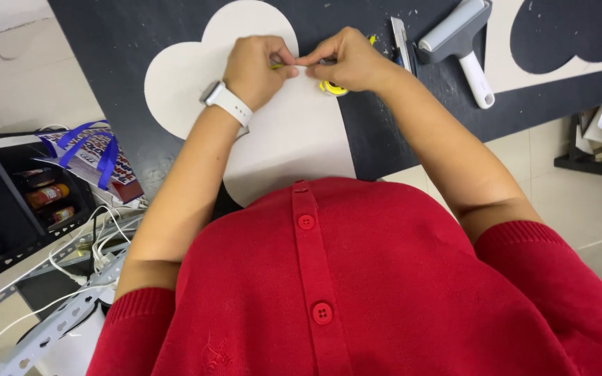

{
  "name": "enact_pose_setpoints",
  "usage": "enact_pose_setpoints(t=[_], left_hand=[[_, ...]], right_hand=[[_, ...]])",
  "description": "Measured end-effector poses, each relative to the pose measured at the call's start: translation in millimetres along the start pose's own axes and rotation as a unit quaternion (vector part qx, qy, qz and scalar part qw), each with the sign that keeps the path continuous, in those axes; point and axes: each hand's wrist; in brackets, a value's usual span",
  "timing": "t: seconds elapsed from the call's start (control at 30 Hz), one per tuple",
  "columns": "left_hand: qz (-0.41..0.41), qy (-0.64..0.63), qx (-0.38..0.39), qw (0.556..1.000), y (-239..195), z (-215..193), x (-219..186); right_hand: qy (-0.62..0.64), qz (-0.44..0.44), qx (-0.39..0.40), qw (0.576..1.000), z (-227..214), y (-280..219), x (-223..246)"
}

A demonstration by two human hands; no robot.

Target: The person walks to a workbench, uses a yellow measuring tape to measure a white heart-shaped cutout, and then uses their hands to wipe away small scraps and dust from the black work surface.

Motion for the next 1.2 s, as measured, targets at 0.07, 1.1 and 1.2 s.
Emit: enact_pose_setpoints(t=[0.07, 1.1, 1.2], left_hand=[[-0.023, -0.016, 0.027, 0.999, 4, -1, -1], [-0.031, -0.11, 0.078, 0.99, -7, -22, -16], [0.011, -0.105, 0.061, 0.992, -3, -18, -13]], right_hand=[[0.002, -0.002, 0.001, 1.0, 0, -1, 1], [0.083, -0.019, -0.113, 0.99, 8, -109, -44], [0.002, -0.112, -0.118, 0.987, -29, -93, -43]])
Point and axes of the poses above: each hand's wrist, its own y-axis towards the middle knuckle, its own z-axis out of the palm, x = y × z, and after that the axes turned 2 degrees about -z, right-handed
